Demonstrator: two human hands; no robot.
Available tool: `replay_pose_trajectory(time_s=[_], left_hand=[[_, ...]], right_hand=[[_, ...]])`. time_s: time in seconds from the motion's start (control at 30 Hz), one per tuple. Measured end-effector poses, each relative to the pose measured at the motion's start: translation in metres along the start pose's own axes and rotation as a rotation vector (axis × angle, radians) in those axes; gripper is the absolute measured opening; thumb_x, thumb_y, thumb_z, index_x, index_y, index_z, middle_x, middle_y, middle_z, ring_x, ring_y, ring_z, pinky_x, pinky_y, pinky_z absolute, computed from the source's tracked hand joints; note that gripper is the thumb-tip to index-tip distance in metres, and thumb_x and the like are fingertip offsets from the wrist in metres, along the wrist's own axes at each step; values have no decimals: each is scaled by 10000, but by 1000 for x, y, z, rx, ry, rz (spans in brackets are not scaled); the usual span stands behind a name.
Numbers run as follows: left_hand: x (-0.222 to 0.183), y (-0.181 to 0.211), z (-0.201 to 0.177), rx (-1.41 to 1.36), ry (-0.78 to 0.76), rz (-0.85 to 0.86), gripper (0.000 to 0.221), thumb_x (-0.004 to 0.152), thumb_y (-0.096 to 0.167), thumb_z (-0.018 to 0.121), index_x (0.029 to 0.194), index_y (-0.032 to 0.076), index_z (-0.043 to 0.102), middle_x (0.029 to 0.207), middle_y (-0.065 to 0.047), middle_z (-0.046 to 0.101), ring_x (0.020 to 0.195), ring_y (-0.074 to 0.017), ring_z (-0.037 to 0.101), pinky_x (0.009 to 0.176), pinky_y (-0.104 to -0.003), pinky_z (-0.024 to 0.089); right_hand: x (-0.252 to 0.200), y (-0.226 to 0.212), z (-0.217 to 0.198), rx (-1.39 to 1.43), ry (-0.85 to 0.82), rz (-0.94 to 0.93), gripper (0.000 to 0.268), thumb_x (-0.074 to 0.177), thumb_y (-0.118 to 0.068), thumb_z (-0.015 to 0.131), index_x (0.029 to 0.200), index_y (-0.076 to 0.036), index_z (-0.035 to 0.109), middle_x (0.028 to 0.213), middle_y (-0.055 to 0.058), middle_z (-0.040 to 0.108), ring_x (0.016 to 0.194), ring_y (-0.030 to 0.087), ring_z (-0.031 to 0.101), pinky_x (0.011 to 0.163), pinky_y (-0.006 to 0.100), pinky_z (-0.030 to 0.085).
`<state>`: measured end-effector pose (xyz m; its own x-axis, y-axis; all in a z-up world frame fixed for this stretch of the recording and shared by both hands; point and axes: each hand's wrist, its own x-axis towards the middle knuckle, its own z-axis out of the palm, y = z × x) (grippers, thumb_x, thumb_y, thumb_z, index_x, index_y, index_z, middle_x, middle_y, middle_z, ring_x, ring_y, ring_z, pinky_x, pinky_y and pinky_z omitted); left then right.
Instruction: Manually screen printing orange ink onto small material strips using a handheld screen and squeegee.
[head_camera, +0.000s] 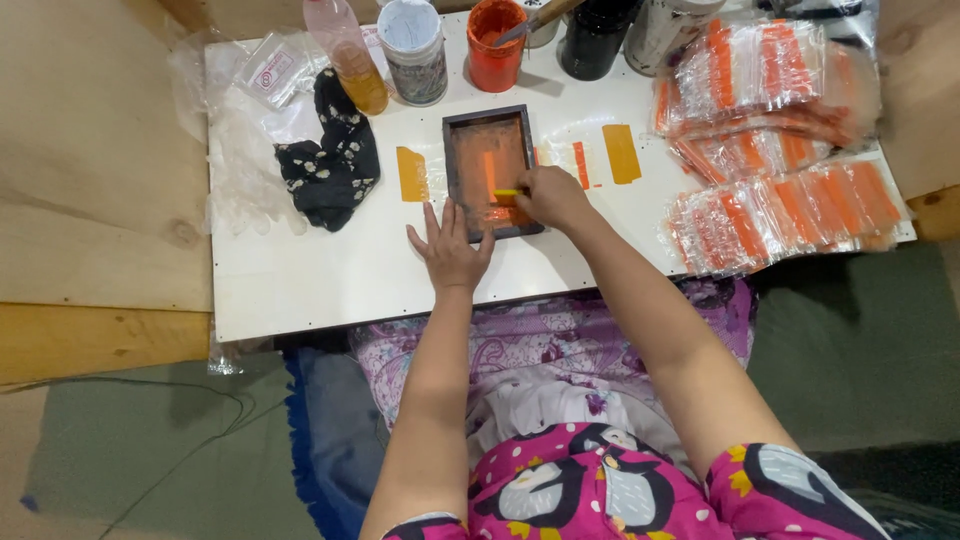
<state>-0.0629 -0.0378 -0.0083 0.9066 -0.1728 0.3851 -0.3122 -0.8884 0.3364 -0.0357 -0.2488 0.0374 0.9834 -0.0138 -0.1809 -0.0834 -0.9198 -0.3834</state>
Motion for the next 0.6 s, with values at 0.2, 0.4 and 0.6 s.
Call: replay_pose_trajectory(time_s=[0.2,0.4,0.6], left_hand=[[0,0,0,-4,8,1,552,829,467,639,1254,122,709,1435,-49,633,1442,-320,450,1134,-635,178],[-1,1,2,-12,7,-9,560,840,471,609,1264,117,704,1440,-58,628,1418,-317,483,1135,-632,185],[-1,-3,8,-18,27,7,570,826,481,623,1255,114,706,1434,-71,629,1402,-307,503,1137,-637,170]], right_hand=[[-7,-19,-18,-10,2,-8,265,936,-287,652,1121,-160,792,1013,100,746,998,348,714,856,506,578],[5,-11,-33,223,-53,80,271,955,-239,636,1114,-72,778,1046,186,758,1063,422,690,893,546,549],[18,-4,-41,219,-126,79,314,963,-290,648,1168,-87,771,1111,174,756,1122,399,678,939,519,545]])
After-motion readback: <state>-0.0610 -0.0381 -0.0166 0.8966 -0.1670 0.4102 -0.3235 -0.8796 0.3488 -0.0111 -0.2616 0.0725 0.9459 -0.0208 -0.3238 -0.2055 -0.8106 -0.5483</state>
